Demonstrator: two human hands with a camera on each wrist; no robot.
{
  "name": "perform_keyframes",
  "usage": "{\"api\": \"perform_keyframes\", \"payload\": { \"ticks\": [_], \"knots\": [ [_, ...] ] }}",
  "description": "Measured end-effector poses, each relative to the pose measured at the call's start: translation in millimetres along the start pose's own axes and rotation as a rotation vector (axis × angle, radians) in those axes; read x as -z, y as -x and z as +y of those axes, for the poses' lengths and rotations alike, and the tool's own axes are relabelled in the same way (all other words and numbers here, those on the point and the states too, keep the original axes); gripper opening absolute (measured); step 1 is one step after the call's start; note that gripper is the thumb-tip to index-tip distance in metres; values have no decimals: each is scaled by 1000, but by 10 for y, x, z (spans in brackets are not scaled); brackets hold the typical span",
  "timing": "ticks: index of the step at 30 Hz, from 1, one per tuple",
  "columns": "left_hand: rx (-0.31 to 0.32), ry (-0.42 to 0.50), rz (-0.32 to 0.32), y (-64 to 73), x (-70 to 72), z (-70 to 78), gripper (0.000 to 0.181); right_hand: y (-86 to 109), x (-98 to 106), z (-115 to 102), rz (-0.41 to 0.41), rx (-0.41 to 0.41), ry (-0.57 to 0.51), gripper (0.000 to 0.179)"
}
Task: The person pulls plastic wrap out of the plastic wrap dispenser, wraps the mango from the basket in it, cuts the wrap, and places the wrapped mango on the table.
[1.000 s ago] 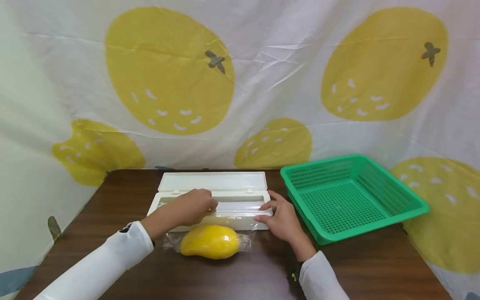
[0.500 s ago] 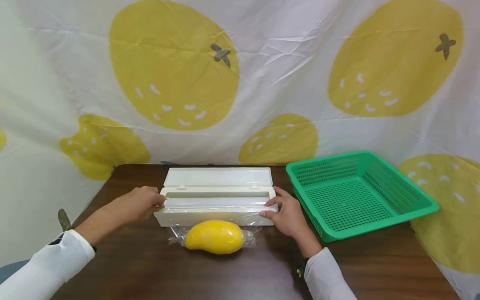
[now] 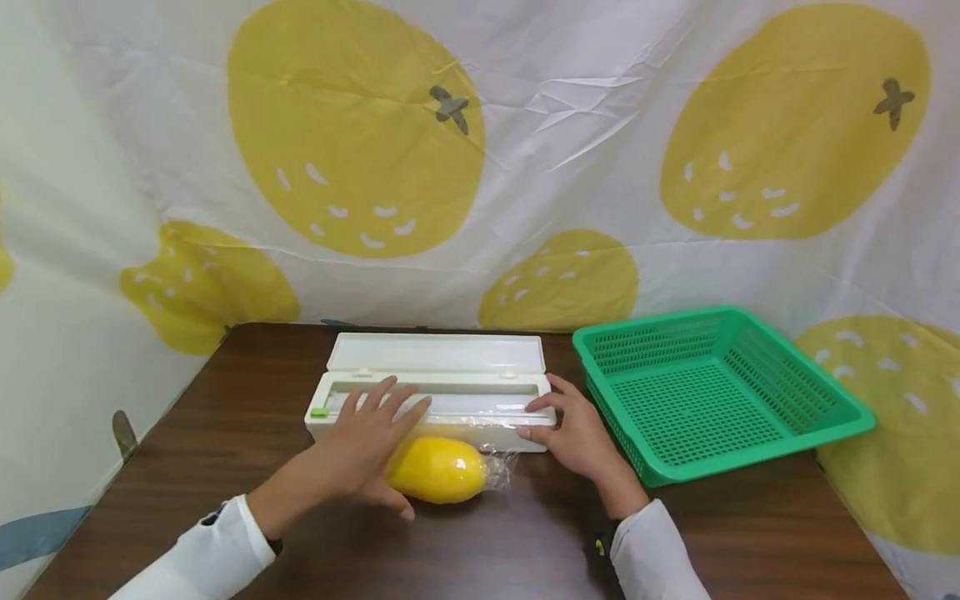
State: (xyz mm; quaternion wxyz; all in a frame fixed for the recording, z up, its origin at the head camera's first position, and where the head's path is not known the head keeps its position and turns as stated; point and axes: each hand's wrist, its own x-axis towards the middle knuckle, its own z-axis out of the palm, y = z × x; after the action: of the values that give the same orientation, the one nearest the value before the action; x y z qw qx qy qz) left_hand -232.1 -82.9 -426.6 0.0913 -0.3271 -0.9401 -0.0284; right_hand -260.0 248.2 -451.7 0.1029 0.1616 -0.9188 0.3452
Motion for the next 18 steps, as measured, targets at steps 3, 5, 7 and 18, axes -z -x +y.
{"api": "perform_keyframes", "payload": {
  "ticks": [3, 5, 7, 18],
  "knots": [
    [-3, -27, 1, -50, -154, 91, 129, 5, 21, -5, -34, 25, -5, 49],
    [5, -57, 28, -52, -218, 117, 123, 12, 45, -13, -58, 35, -14, 61],
    [-1, -62, 59, -33, -251, 140, 116, 23, 74, -15, -82, 38, -17, 69],
    [-80, -53, 222, 150, -317, 269, 72, 112, 286, -140, -268, 63, -1, 126]
  ]
}}
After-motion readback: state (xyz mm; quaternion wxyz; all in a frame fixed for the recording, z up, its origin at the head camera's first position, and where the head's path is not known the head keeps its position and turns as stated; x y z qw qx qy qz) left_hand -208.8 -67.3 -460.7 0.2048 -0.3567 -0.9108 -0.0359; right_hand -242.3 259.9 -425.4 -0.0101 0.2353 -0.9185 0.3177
